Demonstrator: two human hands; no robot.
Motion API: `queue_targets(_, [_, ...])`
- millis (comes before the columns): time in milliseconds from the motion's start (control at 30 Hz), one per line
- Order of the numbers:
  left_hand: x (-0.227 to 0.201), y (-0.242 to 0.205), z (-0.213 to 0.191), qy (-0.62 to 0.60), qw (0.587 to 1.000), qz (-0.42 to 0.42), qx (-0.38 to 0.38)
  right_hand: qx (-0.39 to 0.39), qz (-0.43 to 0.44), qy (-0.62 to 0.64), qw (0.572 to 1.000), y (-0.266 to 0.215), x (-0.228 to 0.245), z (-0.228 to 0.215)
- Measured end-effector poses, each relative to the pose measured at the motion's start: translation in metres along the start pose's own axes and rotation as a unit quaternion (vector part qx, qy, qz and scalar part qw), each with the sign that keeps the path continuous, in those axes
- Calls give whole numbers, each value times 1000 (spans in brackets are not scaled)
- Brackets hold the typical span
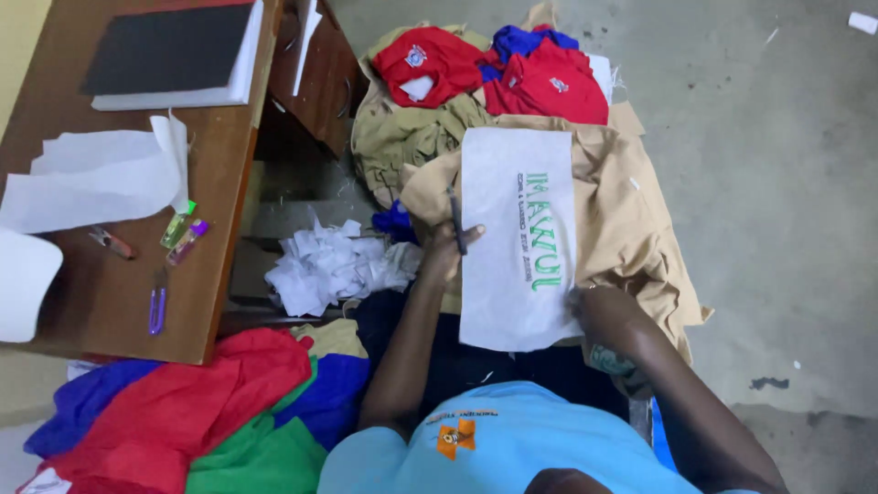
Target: Trimming excess white backing from embroidered logos on garments using scissors
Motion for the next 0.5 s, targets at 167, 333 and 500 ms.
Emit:
queue_targets(167, [12, 3, 2, -10, 999, 41, 14, 24, -90, -88, 992, -52, 28, -29])
queue_targets(333, [-17, -15, 9, 47, 997, 54, 20, -171, -76, -137, 973, -102, 47, -115])
queue_targets(500, [-30, -20, 11, 70, 996, 49, 5, -384, -403, -27, 830, -36, 98, -128])
Point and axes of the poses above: each hand's wrist, its own y-axis towards the middle knuckle, its own z-axis out of the palm, x = y × z, the point moved 2 cm from there along y, towards the middle knuckle, and after that the axes turned 8 degrees about z, right-handed, at the moved point
